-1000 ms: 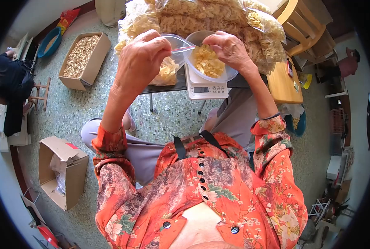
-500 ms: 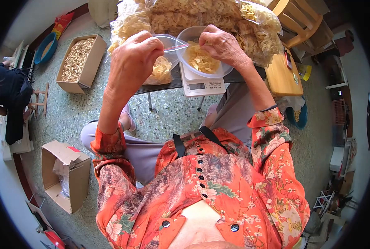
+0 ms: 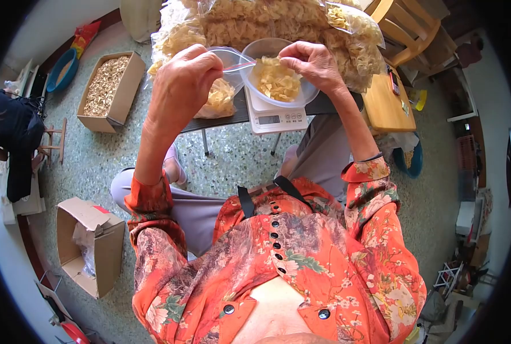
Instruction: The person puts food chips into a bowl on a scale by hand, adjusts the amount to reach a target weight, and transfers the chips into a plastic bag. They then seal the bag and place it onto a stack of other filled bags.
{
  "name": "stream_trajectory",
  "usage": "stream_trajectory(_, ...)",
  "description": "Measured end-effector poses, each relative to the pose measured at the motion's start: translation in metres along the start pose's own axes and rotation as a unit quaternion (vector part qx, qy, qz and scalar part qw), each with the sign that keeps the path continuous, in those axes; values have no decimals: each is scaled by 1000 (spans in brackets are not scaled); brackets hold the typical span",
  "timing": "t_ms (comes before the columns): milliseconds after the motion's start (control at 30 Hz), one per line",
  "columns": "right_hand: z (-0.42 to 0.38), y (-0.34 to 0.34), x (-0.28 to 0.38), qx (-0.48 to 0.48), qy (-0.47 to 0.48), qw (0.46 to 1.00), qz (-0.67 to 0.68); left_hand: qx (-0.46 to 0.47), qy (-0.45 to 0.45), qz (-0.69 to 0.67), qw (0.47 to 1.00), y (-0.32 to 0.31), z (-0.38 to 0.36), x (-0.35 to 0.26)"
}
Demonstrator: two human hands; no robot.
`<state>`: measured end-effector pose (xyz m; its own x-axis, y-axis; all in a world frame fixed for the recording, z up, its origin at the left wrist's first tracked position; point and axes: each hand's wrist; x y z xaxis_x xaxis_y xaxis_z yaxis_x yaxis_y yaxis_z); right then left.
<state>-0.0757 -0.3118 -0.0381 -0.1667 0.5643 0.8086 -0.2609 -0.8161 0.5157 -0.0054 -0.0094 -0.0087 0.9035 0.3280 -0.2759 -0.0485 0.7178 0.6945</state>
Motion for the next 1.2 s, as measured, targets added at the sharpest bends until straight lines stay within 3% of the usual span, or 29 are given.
stream_trajectory(67,2,3,1,-8,3,1000,27,9,-1,-5,1000,0,0,0)
stream_trajectory(167,1,4,0,-10,13,999,-52,7,3,-11,1000,0,-1,-2)
stream_trajectory(267,2,2,-3,-43,13,999,13,5,2,-10,1000,0,0,-1)
stream_trajectory(333,-2,4,1,-25,-47,987,154,0,-7,-12,1000,0,2,-1)
stream_trajectory(367,-4,1,7,-22,-47,987,155,-3,-15,-12,1000,1,1,-1)
stream_trajectory(433,-7,-5,25,-60,-26,976,208,-6,-9,2,1000,-1,0,-2)
stream_trajectory(600,-3,-20,77,-40,26,962,269,-29,-9,28,999,2,0,-3)
stream_trajectory(733,7,-47,90,-39,79,975,202,-37,-3,26,999,6,0,-4)
stream_trajectory(800,14,-54,88,22,94,989,108,-41,-22,24,999,7,-1,-2)
stream_trajectory(867,18,-52,86,69,66,986,134,-42,-24,19,999,8,-1,-1)
stream_trajectory(967,15,-39,81,-8,102,982,159,-38,-11,3,999,9,-3,-3)
stream_trajectory(1100,12,-17,37,-72,131,988,31,-39,-6,11,999,11,-3,-1)
stream_trajectory(1167,4,-11,23,54,82,991,-87,-35,-9,28,999,9,-3,1)
stream_trajectory(1200,5,-17,13,49,143,984,-98,-37,-13,26,999,9,-3,1)
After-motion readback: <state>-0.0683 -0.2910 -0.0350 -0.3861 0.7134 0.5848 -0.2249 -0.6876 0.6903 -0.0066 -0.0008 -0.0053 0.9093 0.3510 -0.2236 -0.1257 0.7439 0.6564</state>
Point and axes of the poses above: each hand's wrist, its own z-axis towards the middle knuckle, its own y-axis out of the back of the hand, x = y × z, and after that the axes turned 6 degrees about z, right-handed
